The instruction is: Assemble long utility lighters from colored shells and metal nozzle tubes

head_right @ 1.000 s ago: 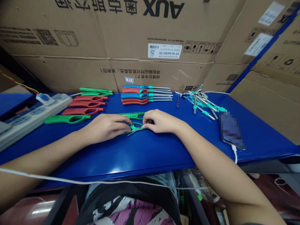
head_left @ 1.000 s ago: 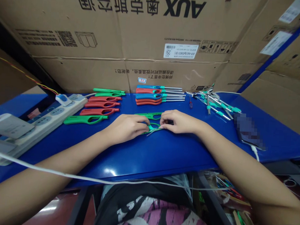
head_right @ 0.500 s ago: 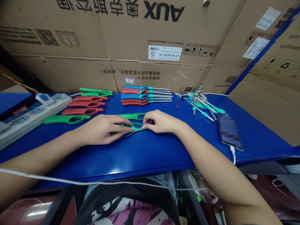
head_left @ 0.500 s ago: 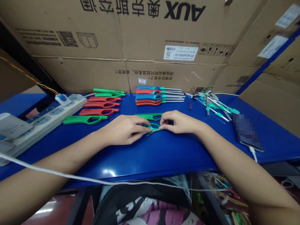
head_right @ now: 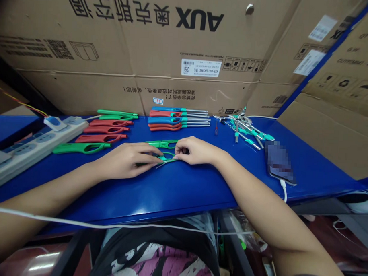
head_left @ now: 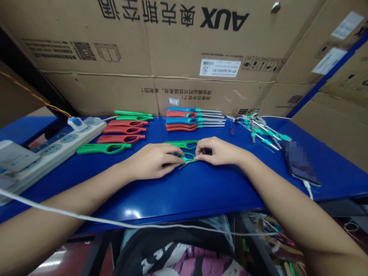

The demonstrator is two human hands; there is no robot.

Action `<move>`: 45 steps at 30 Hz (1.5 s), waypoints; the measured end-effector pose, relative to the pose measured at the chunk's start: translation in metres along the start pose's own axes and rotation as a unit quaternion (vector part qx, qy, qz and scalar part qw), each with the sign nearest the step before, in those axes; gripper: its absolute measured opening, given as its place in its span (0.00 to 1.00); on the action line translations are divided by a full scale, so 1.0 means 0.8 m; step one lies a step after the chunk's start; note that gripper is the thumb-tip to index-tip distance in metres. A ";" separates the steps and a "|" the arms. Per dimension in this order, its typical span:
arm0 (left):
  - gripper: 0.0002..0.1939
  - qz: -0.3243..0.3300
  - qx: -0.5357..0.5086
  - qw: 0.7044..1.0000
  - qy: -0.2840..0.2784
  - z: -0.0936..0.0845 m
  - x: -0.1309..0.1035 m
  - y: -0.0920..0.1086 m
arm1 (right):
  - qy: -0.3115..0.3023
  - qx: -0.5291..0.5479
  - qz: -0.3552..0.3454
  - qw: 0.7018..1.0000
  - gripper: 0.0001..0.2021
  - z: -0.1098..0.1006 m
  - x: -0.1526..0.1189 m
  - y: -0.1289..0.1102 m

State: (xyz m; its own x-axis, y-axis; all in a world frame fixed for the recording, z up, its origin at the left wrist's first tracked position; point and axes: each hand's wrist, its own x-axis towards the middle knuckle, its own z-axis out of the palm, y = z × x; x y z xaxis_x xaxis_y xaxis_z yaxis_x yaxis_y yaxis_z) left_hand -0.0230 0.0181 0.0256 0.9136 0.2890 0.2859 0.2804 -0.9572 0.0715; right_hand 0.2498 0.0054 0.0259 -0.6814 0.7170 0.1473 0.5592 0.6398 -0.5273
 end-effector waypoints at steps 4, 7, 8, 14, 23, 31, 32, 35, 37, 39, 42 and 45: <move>0.14 -0.034 -0.061 0.997 0.024 -0.001 -0.001 -0.004 | 0.028 0.016 -0.014 0.999 0.11 -0.006 0.001 0.004; 0.18 -0.048 -0.047 0.997 0.026 -0.007 -0.001 -0.003 | 0.169 -0.040 0.039 0.984 0.11 -0.022 -0.001 0.022; 0.20 -0.049 -0.033 0.998 0.019 -0.009 -0.001 -0.002 | 0.223 -0.074 0.088 0.968 0.10 -0.029 -0.004 0.031; 0.21 -0.041 0.029 0.998 -0.034 -0.013 -0.004 0.002 | 0.339 -0.212 0.443 0.802 0.15 -0.080 -0.041 0.081; 0.17 -0.061 -0.010 0.998 0.021 0.011 0.002 0.000 | 0.295 -0.222 0.588 0.719 0.16 -0.097 -0.073 0.113; 0.17 -0.039 -0.012 0.999 0.029 0.008 0.000 0.004 | 0.322 -0.216 0.593 0.706 0.18 -0.100 -0.079 0.123; 0.16 -0.038 -0.012 0.999 0.027 0.008 0.000 0.004 | 0.324 -0.210 0.605 0.696 0.18 -0.105 -0.084 0.124; 0.17 -0.039 -0.013 0.999 0.022 0.009 0.000 0.002 | 0.307 -0.188 0.635 0.683 0.15 -0.116 -0.097 0.127; 0.17 -0.041 -0.008 0.999 0.016 0.009 0.000 0.002 | 0.291 -0.176 0.641 0.688 0.14 -0.119 -0.101 0.129; 0.17 -0.039 0.005 0.999 0.008 0.007 0.000 0.002 | 0.281 -0.174 0.638 0.696 0.16 -0.117 -0.100 0.130; 0.17 -0.030 0.030 0.999 -0.001 0.003 0.001 0.003 | 0.281 -0.186 0.628 0.701 0.17 -0.112 -0.096 0.133; 0.17 -0.025 0.041 0.999 -0.005 0.000 0.002 0.006 | 0.289 -0.204 0.606 0.713 0.17 -0.107 -0.095 0.137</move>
State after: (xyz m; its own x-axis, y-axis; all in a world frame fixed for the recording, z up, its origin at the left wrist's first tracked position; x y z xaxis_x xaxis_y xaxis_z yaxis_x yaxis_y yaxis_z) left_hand -0.0206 0.0142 0.0267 0.9007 0.3366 0.2747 0.3483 -0.9373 0.0064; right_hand 0.4031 0.0444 0.0284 0.6603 0.7307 0.1735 0.7433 -0.6029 -0.2898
